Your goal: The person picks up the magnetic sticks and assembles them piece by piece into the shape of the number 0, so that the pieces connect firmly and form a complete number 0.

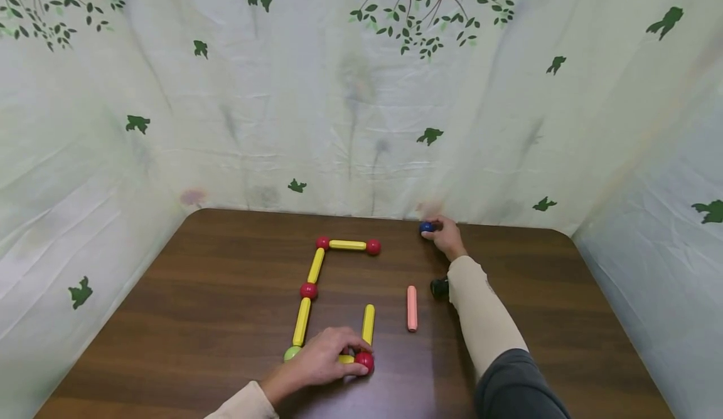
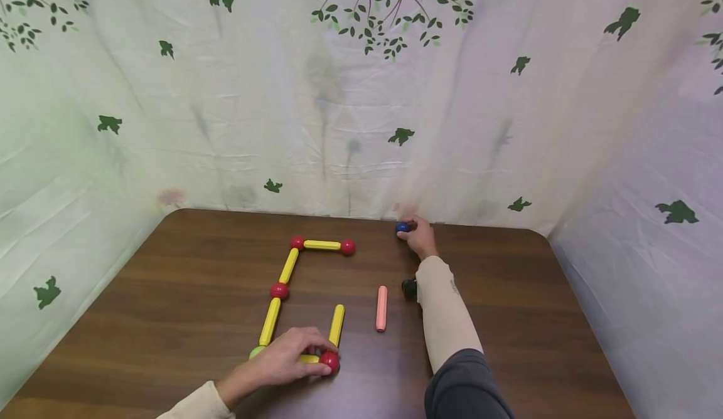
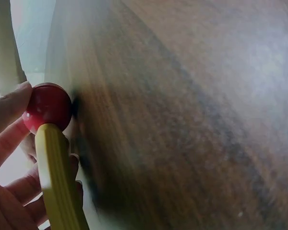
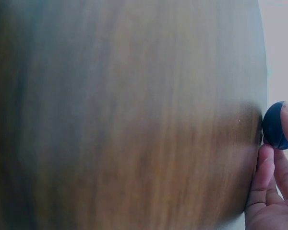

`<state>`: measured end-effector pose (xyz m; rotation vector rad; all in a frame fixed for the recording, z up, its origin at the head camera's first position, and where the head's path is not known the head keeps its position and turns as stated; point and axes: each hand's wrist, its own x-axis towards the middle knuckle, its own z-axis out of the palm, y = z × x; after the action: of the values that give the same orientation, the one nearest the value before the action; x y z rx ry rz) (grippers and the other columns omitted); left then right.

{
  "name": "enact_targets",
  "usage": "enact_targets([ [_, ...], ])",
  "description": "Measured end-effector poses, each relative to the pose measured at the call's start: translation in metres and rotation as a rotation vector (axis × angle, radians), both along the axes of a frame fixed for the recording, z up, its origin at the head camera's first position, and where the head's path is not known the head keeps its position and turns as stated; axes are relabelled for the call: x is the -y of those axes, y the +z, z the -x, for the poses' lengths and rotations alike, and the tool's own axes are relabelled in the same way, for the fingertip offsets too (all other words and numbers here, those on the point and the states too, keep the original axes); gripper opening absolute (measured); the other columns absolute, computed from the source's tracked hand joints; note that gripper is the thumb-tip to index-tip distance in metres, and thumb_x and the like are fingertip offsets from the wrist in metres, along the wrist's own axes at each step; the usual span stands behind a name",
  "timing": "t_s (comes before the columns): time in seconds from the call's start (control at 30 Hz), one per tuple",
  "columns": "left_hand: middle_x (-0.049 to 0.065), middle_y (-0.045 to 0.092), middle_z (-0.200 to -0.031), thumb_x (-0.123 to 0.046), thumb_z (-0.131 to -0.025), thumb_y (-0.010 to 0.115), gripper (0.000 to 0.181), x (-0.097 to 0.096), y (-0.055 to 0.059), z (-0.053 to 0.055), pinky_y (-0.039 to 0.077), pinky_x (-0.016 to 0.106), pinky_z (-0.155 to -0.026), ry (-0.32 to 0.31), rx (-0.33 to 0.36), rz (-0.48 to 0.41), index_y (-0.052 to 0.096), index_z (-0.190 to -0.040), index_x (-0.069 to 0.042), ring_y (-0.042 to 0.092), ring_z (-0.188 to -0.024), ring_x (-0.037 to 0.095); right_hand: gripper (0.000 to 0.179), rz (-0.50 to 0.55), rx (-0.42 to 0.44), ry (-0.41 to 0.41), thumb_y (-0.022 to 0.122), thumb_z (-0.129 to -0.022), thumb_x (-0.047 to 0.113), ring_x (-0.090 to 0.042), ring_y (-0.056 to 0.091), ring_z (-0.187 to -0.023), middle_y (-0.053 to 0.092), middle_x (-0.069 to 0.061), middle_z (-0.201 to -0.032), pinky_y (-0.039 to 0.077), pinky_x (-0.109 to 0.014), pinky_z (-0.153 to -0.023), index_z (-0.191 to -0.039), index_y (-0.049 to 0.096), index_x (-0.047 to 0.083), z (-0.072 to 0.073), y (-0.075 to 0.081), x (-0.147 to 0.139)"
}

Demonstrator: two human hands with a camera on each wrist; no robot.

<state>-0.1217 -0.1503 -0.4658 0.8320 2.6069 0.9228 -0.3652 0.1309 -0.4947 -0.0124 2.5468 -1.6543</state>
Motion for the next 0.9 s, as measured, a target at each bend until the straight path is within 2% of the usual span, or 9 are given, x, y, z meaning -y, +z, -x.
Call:
enact_targets([
  [0.17,-0.013,0.067,-0.098,-0.036,-0.085,0.073,0.028,0.001,-0.002,0.003,0.046,0.022,-0.077,-0.026,0.013,-0.019,0.073,-0.108,-0.019,0.056,-0.086,0.003,0.038,-0.003,-0.002,-0.003,0.065,-0.090,0.001,-0.037,0.048,-0.119,0.053,-0.023,-0.130,0.039,-0.049,-0.101,-0.127,0.057,-0.002,0.000,0.002,0.002],
  [0.47,-0.013,0.066,-0.097,-0.035,-0.085,0.074,0.028,0.004,-0.009,0.006,0.047,0.021,-0.075,-0.052,0.031,-0.094,0.072,-0.107,-0.018,0.055,-0.084,0.001,0.036,0.007,0.000,-0.009,0.065,-0.090,0.001,-0.037,0.047,-0.120,0.052,-0.023,-0.130,0.038,-0.049,-0.102,-0.126,0.058,-0.001,0.000,0.001,0.000],
  [0.77,-0.013,0.066,-0.095,-0.034,-0.083,0.076,0.028,0.005,-0.013,0.007,0.047,0.020,-0.074,-0.054,0.055,-0.137,0.072,-0.106,-0.018,0.054,-0.082,0.001,0.036,0.006,0.018,-0.004,0.062,-0.093,0.004,-0.037,0.046,-0.121,0.050,-0.024,-0.131,0.037,-0.049,-0.102,-0.128,0.055,-0.002,0.000,0.002,0.000],
  [0.9,-0.016,0.064,-0.094,-0.035,-0.083,0.076,0.029,0.006,-0.013,0.007,0.046,0.020,-0.074,-0.033,0.091,-0.125,0.072,-0.106,-0.018,0.053,-0.081,0.000,0.036,0.017,0.052,0.043,0.060,-0.096,0.008,-0.034,0.051,-0.112,0.053,-0.024,-0.125,0.044,-0.045,-0.094,-0.129,0.054,-0.004,-0.005,0.006,0.004],
])
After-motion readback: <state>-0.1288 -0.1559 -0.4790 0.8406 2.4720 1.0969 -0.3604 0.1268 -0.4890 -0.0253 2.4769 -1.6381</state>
